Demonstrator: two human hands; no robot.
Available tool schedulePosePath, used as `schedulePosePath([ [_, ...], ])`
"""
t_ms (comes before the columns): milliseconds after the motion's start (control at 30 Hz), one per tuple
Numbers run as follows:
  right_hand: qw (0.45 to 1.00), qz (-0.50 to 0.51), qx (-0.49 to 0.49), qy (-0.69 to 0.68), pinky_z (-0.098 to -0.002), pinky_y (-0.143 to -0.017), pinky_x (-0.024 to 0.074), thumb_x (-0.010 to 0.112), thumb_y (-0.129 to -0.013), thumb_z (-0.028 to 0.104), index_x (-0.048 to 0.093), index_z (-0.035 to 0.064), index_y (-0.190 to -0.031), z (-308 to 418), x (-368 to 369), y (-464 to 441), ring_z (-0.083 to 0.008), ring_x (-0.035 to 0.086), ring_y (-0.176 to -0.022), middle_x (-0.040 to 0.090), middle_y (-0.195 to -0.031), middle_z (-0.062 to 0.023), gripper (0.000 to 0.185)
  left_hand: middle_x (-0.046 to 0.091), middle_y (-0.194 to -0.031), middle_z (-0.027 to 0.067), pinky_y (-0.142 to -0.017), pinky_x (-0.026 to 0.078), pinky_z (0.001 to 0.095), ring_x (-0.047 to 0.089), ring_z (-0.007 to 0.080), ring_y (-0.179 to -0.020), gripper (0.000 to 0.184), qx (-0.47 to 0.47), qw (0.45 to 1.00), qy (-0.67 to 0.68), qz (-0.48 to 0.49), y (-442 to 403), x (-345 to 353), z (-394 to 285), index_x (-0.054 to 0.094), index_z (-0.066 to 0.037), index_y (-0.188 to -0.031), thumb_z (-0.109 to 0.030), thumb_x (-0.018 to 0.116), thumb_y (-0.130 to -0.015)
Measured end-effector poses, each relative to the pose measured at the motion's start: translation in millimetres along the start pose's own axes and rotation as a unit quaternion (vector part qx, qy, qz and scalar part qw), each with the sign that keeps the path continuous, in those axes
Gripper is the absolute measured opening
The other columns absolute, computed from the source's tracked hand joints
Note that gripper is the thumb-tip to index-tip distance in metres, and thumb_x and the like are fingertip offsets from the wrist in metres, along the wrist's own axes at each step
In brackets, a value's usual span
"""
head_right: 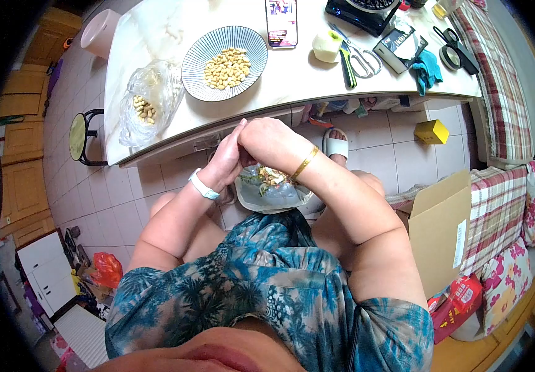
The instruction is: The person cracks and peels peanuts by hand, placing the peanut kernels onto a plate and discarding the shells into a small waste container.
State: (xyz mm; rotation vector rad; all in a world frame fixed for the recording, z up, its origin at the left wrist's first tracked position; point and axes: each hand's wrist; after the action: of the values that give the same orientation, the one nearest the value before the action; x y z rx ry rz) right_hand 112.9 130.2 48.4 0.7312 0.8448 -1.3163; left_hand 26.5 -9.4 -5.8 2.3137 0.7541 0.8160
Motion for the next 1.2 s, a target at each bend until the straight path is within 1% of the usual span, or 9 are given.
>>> schedulePosePath([
  [167, 1.0, -0.018, -0.002, 0.003, -0.0432, -0.072, 0.0578, 0.072, -0.072, 0.012, 0.071, 0.0002, -0.077, -1, -1, -2, -0.0355, 0.071, -0.079, 0.07, -0.08, -0.0191, 0.013, 0.066, -0.095, -0.0001, -0.068, 0.051, 0.028, 0.062, 0.0118, -0.079, 0.048, 0.003, 1.0, 0.008, 0.016, -1, -4, -1, 0.062, -0.013, -0.114, -0.053, 0.036, -0.108],
  [333, 0.99, -0.118, -0.074, -0.003, -0.0445, -0.075, 0.0574, 0.07, -0.073, 0.009, 0.072, 0.0032, -0.075, -9, 10, 0, -0.0355, 0.071, -0.081, 0.071, -0.081, -0.0181, 0.006, 0.064, -0.092, -0.0017, -0.066, 0.047, 0.0267, 0.058, 0.0108, -0.075, 0.046, 0.018, 1.0, 0.021, -0.005, 1, 1, -2, 0.062, -0.014, -0.112, -0.053, 0.037, -0.108],
  [400, 0.997, -0.067, -0.039, -0.012, -0.0436, -0.077, 0.0567, 0.069, -0.076, 0.008, 0.071, 0.0022, -0.079, -5, 2, 0, -0.0353, 0.07, -0.083, 0.07, -0.085, -0.0177, 0.007, 0.062, -0.083, 0.0008, -0.058, 0.045, 0.0264, 0.055, 0.0115, -0.067, 0.047, 0.027, 0.999, 0.026, -0.019, 1, 3, -2, 0.061, -0.011, -0.105, -0.052, 0.038, -0.108],
  [533, 0.998, 0.036, 0.031, -0.037, -0.0424, -0.08, 0.0561, 0.068, -0.08, 0.007, 0.07, 0.0012, -0.086, 4, -16, -2, -0.0349, 0.068, -0.084, 0.069, -0.089, -0.017, 0.008, 0.062, -0.083, 0.0013, -0.059, 0.045, 0.0262, 0.056, 0.0118, -0.068, 0.047, 0.014, 1.0, 0.015, -0.012, 2, 4, -4, 0.061, -0.01, -0.104, -0.051, 0.037, -0.109],
  [633, 1.0, 0.003, -0.001, -0.027, -0.0421, -0.081, 0.0558, 0.067, -0.08, 0.007, 0.07, 0.0013, -0.085, 0, -11, 0, -0.0345, 0.068, -0.086, 0.069, -0.09, -0.017, 0.008, 0.062, -0.083, 0.0019, -0.06, 0.045, 0.0266, 0.056, 0.0121, -0.069, 0.047, 0.014, 1.0, 0.021, -0.001, 3, 4, -4, 0.061, -0.01, -0.104, -0.049, 0.035, -0.109],
  [733, 0.998, -0.06, -0.029, -0.014, -0.0416, -0.081, 0.0554, 0.068, -0.08, 0.008, 0.069, 0.0016, -0.084, -2, -8, 3, -0.0331, 0.067, -0.09, 0.068, -0.091, -0.0165, 0.008, 0.064, -0.092, -0.0011, -0.067, 0.047, 0.0277, 0.058, 0.0111, -0.077, 0.043, 0.023, 0.999, 0.019, 0.033, -5, -9, 4, 0.061, -0.015, -0.112, -0.051, 0.037, -0.109],
  [1000, 0.999, -0.033, -0.012, 0.007, -0.041, -0.083, 0.0551, 0.067, -0.08, 0.008, 0.068, 0.0017, -0.083, -1, -7, 3, -0.0321, 0.067, -0.091, 0.068, -0.091, -0.0156, 0.008, 0.066, -0.1, -0.0002, -0.071, 0.05, 0.0288, 0.061, 0.0116, -0.082, 0.042, 0.013, 1.0, 0.012, 0.024, -3, -6, 3, 0.06, -0.016, -0.12, -0.049, 0.036, -0.109],
  [1100, 0.998, -0.054, -0.023, 0.014, -0.0412, -0.082, 0.0551, 0.067, -0.08, 0.009, 0.068, 0.0016, -0.083, -2, -6, 2, -0.0324, 0.067, -0.091, 0.068, -0.091, -0.0153, 0.008, 0.061, -0.086, 0.0029, -0.061, 0.045, 0.0285, 0.056, 0.0133, -0.07, 0.045, 0.027, 0.999, 0.04, -0.017, 4, 8, -4, 0.059, -0.009, -0.107, -0.047, 0.035, -0.11],
  [1200, 0.998, -0.055, -0.017, 0.008, -0.0422, -0.08, 0.0552, 0.067, -0.08, 0.009, 0.068, 0.0014, -0.082, -2, -6, -1, -0.033, 0.067, -0.09, 0.068, -0.09, -0.0153, 0.008, 0.062, -0.087, 0.0028, -0.061, 0.045, 0.0285, 0.056, 0.0132, -0.073, 0.045, 0.028, 0.999, 0.037, -0.023, 8, 11, -10, 0.059, -0.009, -0.107, -0.047, 0.035, -0.11],
])
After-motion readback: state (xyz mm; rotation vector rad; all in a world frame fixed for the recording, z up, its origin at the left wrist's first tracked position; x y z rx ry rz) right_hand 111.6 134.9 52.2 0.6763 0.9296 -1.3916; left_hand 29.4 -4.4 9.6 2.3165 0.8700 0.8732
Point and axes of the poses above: each hand's wrist, its own y-axis away from the middle knuckle, its own x-axis out of the palm, z = x × y
